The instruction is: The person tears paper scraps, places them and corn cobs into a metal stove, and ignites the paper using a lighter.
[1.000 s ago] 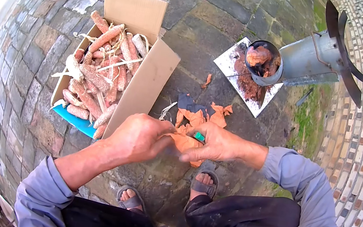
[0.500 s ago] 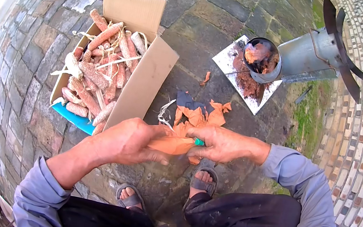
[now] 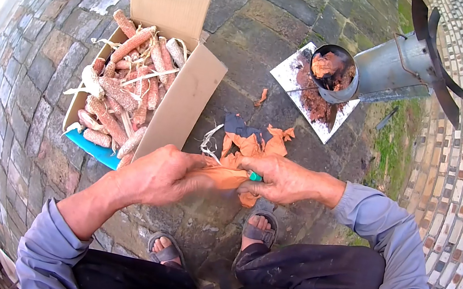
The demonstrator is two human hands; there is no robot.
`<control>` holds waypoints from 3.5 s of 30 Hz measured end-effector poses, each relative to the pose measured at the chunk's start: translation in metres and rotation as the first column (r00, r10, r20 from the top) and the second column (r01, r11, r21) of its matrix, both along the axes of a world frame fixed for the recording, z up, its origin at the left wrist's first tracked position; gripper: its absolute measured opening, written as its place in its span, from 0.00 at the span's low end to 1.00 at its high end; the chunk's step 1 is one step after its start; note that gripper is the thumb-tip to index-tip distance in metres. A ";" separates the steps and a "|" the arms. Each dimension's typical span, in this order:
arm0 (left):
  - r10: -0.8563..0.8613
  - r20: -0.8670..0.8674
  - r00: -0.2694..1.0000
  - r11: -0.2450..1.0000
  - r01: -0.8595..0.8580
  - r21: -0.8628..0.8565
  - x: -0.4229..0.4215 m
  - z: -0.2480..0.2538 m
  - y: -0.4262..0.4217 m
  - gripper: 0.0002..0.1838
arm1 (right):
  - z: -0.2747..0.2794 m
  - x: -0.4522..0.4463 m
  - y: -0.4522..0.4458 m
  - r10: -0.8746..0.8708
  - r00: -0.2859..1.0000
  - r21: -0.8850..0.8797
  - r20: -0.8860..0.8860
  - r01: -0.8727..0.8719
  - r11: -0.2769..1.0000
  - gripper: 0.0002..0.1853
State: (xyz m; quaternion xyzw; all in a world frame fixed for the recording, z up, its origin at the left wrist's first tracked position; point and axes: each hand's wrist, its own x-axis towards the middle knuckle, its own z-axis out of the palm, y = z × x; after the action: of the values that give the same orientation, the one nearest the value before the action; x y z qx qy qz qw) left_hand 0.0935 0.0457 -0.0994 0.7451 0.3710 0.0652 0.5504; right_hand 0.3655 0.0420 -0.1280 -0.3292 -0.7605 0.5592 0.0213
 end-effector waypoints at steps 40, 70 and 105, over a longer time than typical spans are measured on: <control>-0.027 -0.081 0.996 0.973 0.045 0.225 -0.015 -0.013 0.014 0.14 | -0.014 0.017 0.018 -0.136 0.989 -0.053 0.050 0.139 0.989 0.23; 0.167 -0.010 0.986 0.964 -0.161 0.209 -0.019 -0.011 0.017 0.10 | -0.015 0.028 0.026 -0.360 0.933 -0.315 0.021 0.348 0.883 0.23; 0.274 0.004 0.962 0.957 -0.273 0.096 -0.021 -0.017 0.020 0.11 | -0.021 0.030 0.032 -0.480 0.870 -0.455 0.112 0.474 0.754 0.22</control>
State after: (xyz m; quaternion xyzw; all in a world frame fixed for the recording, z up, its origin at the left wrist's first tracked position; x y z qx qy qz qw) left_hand 0.0727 0.0660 -0.1164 0.7125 0.4693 0.1549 0.4981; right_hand 0.3952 0.0742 -0.1492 -0.5038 -0.4934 0.7037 0.0873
